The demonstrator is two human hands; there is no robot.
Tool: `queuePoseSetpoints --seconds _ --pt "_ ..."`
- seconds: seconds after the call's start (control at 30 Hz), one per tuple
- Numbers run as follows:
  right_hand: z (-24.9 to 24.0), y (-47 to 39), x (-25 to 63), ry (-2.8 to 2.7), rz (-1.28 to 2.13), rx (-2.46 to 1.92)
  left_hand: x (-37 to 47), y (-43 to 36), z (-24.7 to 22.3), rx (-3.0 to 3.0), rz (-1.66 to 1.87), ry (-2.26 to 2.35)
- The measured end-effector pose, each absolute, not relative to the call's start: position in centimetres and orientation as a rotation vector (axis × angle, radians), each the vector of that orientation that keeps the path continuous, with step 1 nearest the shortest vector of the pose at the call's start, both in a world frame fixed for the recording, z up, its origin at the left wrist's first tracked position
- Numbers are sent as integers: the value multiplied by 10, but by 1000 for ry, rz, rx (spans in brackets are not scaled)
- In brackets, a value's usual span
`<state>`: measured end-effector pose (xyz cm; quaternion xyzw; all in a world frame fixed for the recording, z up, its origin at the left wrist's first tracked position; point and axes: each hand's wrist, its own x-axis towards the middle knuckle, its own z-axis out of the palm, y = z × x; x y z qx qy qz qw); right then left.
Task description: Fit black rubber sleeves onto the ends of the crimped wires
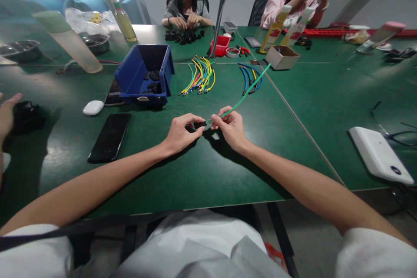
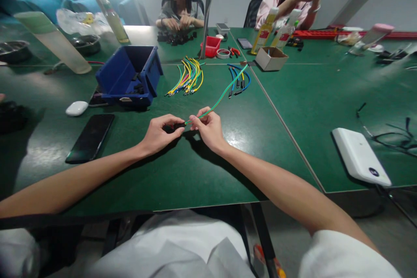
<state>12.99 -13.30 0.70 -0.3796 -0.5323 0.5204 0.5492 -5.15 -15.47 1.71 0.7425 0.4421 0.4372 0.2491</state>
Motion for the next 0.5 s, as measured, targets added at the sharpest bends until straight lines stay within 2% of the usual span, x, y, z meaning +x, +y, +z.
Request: queuePoseSetpoints --seconds 0.5 --pt "9 -131 130 -1205 1245 -919 -58 -153 15 1858 1175 1041"
